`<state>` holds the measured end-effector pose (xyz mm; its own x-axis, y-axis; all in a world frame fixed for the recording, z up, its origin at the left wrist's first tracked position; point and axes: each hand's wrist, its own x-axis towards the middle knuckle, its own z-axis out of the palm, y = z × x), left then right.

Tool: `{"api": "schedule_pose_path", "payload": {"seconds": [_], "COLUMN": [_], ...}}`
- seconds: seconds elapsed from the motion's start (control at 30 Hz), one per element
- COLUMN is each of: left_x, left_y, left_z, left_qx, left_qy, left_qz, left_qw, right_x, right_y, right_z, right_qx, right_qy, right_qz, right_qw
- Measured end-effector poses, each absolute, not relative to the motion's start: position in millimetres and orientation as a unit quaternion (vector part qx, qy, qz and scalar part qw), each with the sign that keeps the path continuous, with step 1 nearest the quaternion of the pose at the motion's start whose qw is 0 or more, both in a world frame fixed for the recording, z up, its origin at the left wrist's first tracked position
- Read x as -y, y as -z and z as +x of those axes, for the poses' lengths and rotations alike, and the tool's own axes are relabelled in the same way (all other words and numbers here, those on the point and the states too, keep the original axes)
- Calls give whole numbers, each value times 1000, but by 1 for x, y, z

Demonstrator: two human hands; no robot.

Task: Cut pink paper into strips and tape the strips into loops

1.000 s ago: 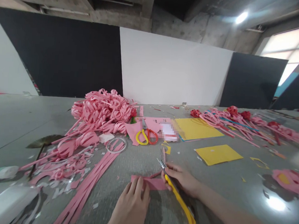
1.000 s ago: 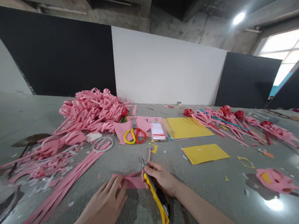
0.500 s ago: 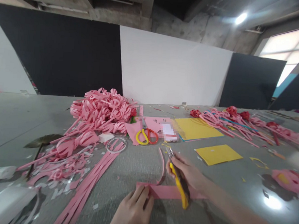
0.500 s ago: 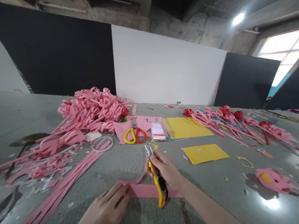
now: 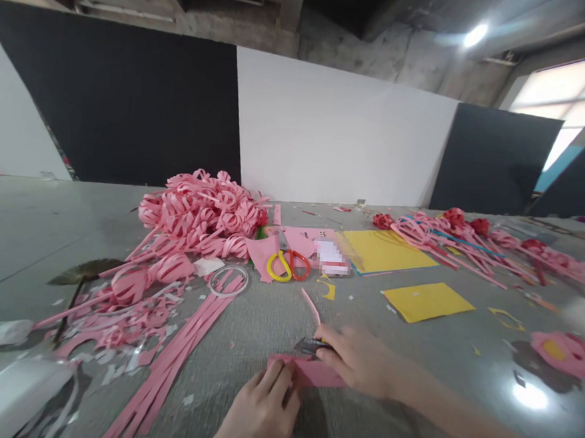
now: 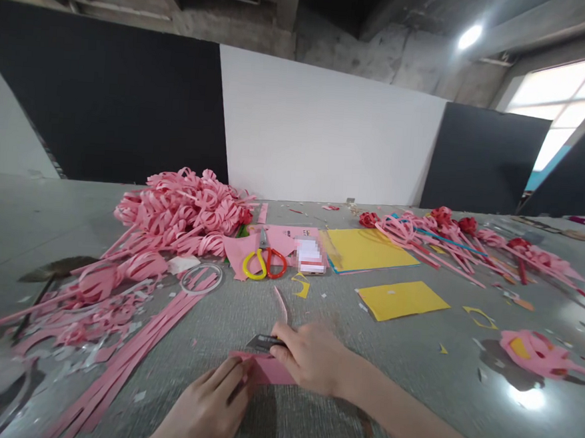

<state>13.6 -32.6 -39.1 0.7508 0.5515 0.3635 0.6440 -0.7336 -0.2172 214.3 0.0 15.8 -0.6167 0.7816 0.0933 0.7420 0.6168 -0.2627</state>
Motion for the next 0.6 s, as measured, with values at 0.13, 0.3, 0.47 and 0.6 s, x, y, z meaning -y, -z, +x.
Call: {"api": "schedule_pose_path", "payload": {"seconds": [0.13,0.3,0.47,0.6], "left_x": [33,34,33,32], "left_y": [40,35,38,40], "left_z": [14,14,13,13], "left_qx": [329,325,323,342], "left_qy": [135,122,126,137], "left_qz": [-920,-923,-923,-918], "left_qw": [166,165,166,145], "right_x": [-1,-7,-21,-26], "right_y": [-13,-4,3,-4], "right_z": [215,216,223,229], "right_qx": [898,890,852,842], "right_qy": [-73,-69,1,65], "right_qz": [-424,-438,-504,-503], "right_qw": [92,106,143,185]}}
